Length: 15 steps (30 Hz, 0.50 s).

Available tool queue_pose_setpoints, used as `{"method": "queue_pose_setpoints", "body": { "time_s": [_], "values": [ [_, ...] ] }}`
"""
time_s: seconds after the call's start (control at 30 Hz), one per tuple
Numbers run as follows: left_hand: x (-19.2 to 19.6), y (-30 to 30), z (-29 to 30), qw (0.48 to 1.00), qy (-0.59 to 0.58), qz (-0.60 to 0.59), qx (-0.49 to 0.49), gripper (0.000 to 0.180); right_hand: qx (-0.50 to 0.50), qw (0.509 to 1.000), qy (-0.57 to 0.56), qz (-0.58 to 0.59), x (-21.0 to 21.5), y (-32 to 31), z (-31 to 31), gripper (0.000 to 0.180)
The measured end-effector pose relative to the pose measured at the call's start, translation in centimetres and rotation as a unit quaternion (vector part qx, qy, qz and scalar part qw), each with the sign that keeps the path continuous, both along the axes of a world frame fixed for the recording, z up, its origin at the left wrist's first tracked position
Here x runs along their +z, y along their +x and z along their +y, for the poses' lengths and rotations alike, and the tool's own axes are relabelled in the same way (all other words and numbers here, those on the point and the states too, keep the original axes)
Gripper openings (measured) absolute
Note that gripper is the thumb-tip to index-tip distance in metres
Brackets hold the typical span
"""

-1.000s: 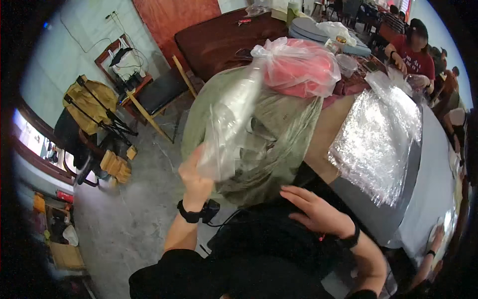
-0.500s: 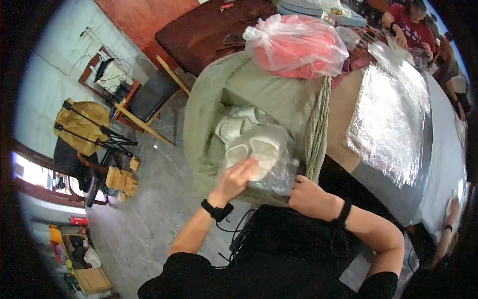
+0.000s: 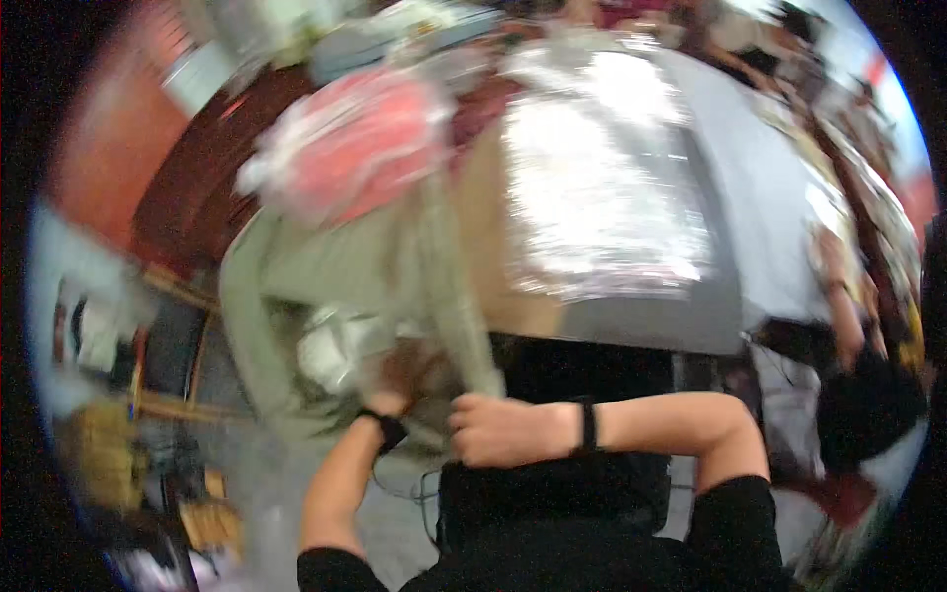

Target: Packing pairs of slippers into plastic bags and placing them into a large sack.

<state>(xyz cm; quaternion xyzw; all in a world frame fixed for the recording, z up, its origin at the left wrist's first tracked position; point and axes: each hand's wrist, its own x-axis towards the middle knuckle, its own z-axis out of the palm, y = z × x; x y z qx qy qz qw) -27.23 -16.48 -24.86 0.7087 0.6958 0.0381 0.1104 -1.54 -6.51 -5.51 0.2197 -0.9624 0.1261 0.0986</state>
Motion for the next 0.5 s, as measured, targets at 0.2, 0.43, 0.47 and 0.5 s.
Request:
{"method": "queue_pose_setpoints", "body": {
  "time_s": [0.2,0.43,0.47,0.5],
  "values": [
    [1.7,-3.4,4.8,0.962,-0.268,0.040,-0.021,0.085,-0.052,0.998,0.036,-0.003,-0.4,1.5,1.2,0.009],
    [12.2,-0.6,3.5,0.963,-0.233,-0.114,0.066,0.069,-0.203,0.970,-0.116,0.064,3.1,11.1,6.8,0.050],
    [16.1,1.2,4.1,0.949,-0.283,-0.078,0.118,0.065,-0.261,0.954,-0.133,0.057,3.5,13.4,7.9,0.057],
    [19.2,2.2,4.5,0.928,-0.330,-0.042,0.170,0.060,-0.316,0.939,-0.119,0.061,3.8,15.6,9.0,0.057]
  ]
}}
